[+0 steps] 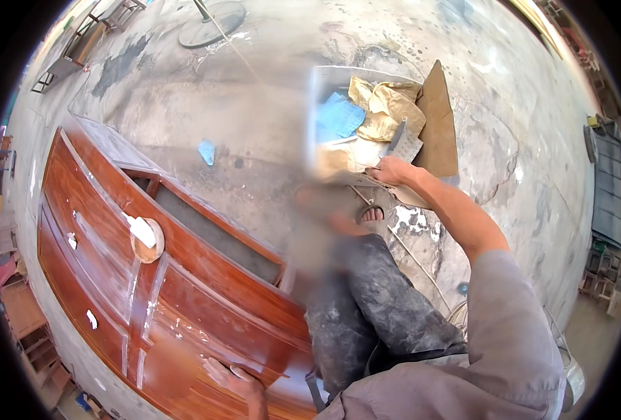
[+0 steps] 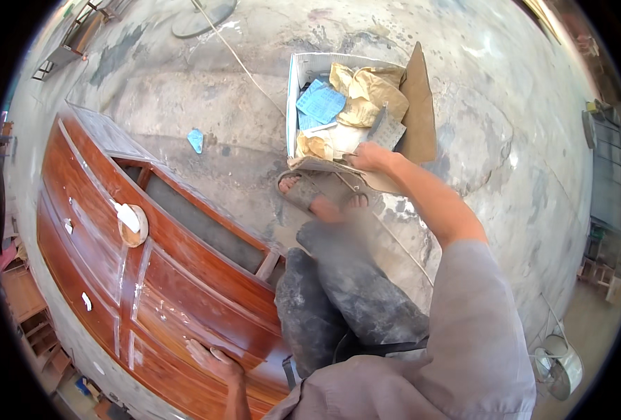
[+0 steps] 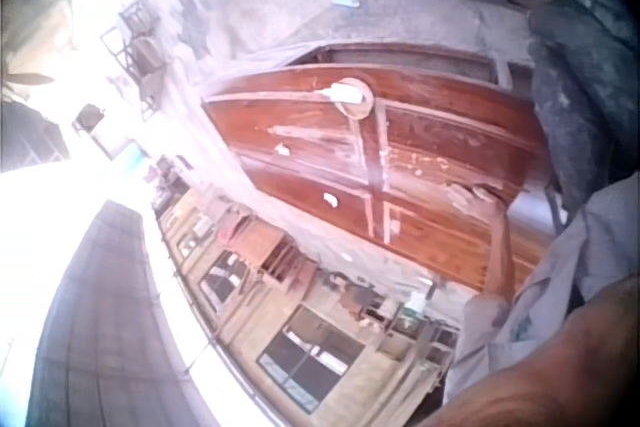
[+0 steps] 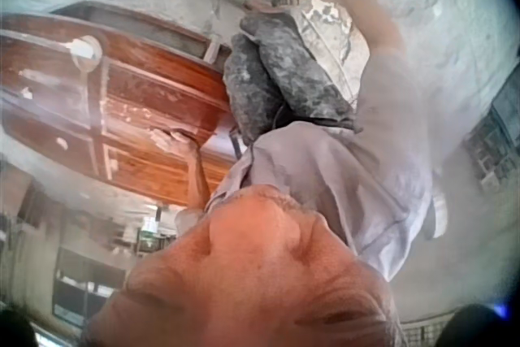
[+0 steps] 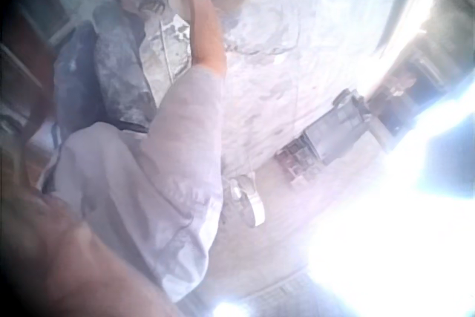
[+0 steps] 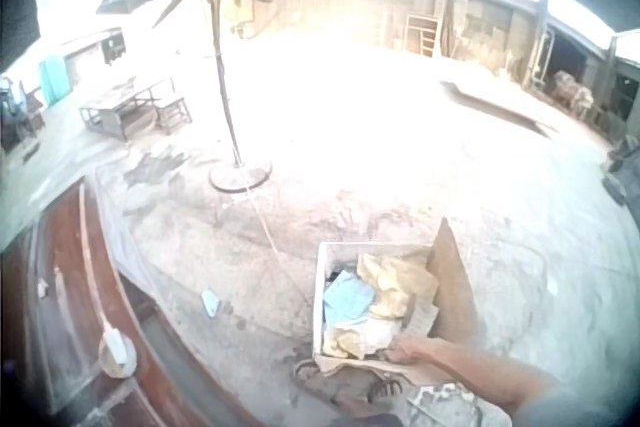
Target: The person applies a white filler substance to a large reddish-brown wooden surface using a small spatula, then wipes the area with a blue cloth. The person repeats this process multiple times on the same section.
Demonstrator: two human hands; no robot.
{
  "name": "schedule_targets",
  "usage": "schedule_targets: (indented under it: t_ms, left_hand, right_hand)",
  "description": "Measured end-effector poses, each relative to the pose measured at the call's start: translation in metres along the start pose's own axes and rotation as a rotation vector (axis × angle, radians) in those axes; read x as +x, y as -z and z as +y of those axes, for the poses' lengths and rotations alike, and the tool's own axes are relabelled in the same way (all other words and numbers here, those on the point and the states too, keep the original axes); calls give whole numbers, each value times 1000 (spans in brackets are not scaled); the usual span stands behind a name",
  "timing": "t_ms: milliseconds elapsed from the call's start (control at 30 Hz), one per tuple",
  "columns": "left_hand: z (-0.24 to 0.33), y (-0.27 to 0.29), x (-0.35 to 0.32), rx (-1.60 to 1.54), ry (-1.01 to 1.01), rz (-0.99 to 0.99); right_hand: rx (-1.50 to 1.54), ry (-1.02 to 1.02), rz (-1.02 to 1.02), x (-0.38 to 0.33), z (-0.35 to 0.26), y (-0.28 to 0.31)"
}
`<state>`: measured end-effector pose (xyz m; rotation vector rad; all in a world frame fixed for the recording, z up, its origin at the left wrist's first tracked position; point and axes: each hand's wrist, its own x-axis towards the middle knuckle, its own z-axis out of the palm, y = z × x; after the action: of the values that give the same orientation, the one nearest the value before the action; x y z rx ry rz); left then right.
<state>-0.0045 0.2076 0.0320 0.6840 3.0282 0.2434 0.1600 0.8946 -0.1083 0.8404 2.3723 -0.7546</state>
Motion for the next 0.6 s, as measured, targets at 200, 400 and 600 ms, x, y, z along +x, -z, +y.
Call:
schedule_targets:
  t_ms: [200,400,600]
  left_hand:
    - [15,-1,5,-18,-3,-38]
    - [9,-7,3,-1,34,-33]
    - [7,-5,3,1,33,-49]
  right_hand:
    - [152,-129,424,14,-9,14]
    - [41,-183,564,88,-2,14]
    - [-144,-296,581,91,-16,17]
